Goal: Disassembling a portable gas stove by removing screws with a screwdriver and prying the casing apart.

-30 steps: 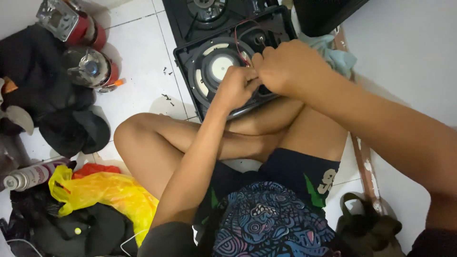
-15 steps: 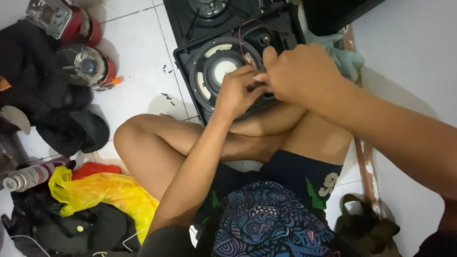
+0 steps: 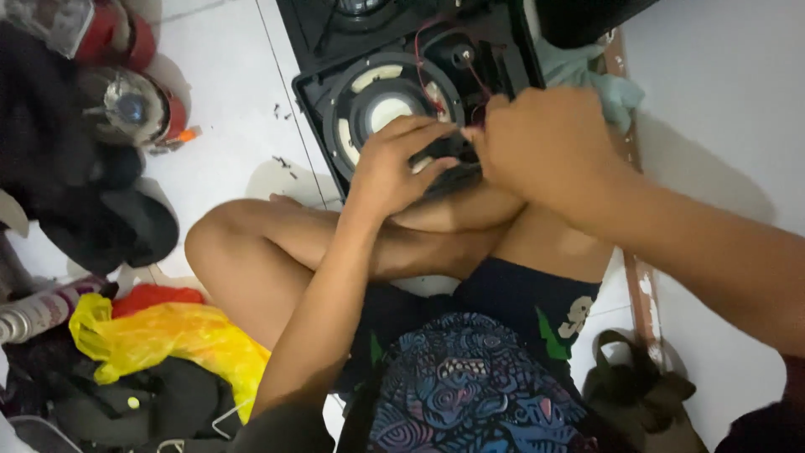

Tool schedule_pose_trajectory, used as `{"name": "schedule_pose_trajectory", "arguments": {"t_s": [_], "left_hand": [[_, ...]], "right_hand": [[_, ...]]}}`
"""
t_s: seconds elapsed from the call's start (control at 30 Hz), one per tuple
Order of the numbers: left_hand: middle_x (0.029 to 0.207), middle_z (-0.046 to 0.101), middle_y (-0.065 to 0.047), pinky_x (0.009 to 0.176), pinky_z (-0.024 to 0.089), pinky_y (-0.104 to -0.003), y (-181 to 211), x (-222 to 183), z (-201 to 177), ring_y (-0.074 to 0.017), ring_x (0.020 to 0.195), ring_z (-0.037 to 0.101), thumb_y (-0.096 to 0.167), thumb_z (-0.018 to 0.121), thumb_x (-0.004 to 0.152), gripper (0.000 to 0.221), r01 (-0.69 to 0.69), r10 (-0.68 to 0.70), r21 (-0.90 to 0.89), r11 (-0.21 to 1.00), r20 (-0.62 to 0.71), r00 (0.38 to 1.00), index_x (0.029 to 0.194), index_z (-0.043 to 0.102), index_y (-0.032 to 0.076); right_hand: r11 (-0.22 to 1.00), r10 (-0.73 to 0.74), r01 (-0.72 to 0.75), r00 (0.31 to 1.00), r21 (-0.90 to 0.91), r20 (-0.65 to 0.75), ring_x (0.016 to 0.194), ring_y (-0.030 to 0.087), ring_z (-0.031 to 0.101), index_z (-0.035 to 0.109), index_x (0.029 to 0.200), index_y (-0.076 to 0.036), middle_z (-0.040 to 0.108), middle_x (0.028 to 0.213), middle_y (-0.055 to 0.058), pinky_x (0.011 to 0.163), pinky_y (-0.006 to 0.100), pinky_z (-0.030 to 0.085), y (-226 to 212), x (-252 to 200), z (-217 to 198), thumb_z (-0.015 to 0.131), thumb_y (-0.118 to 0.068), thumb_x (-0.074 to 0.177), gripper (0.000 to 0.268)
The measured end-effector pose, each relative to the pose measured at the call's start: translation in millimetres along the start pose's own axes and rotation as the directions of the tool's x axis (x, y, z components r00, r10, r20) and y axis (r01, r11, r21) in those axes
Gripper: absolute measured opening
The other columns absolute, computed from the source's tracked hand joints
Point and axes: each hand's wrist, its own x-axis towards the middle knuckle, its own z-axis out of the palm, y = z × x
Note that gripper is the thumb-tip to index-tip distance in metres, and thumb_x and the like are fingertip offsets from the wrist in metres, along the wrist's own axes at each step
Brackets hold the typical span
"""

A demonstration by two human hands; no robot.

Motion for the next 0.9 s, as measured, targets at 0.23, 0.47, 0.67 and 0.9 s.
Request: {"name": "schedule_pose_trajectory", "arguments": {"t_s": [0.23,0.47,0.67,0.9], "left_hand": [[0.087,0.071,-0.004,0.072,0.052,-0.034,-15,22,25,-0.026,0.078,0.067,0.008,0.077,0.078,0.013,-0.103,0.103,-0.045,0.994,0.0,0.995,0.09,0.081,0.009],[0.081,0.073,-0.012,0.065,0.05,-0.038,-19,21,16,-0.0322,0.068,0.067,0.005,0.077,0.076,0.011,-0.105,0.109,-0.072,0.992,0.056,0.993,0.085,0.073,0.001],[0.077,0.072,-0.013,0.062,0.049,-0.039,-21,25,16,-0.0356,0.062,0.062,0.004,0.072,0.069,0.01,-0.054,0.062,-0.071,0.996,0.108,0.992,0.079,0.07,0.001],[0.092,0.074,-0.018,0.078,0.058,-0.05,-21,24,8,-0.0445,0.09,0.071,0.001,0.081,0.082,0.017,-0.06,0.086,-0.274,0.96,0.087,0.992,0.097,0.075,0.003]], "right_hand": [[0.951,-0.296,0.31,0.926,0.022,-0.236,0.101,0.027,0.068,0.065,0.129,-0.018,0.065,0.122,0.01,0.087,0.034,0.053,19,20,-11,0.074,-0.052,0.077,0.062],[0.14,-0.5,0.311,0.841,0.94,-0.204,0.071,0.013,0.068,0.076,0.104,-0.004,0.079,0.095,0.005,0.07,0.024,0.054,40,54,-6,0.075,-0.01,0.086,0.019],[-0.317,-0.476,0.088,0.847,0.944,-0.238,0.051,0.007,0.048,0.069,0.092,0.001,0.063,0.066,0.003,0.051,0.017,0.037,31,50,19,0.074,-0.003,0.082,0.012],[-0.354,0.163,0.464,0.886,0.812,-0.435,0.037,0.0,0.043,0.064,0.079,0.007,0.051,0.047,-0.002,0.034,0.021,0.034,-6,36,62,0.064,0.003,0.094,0.015]]}}
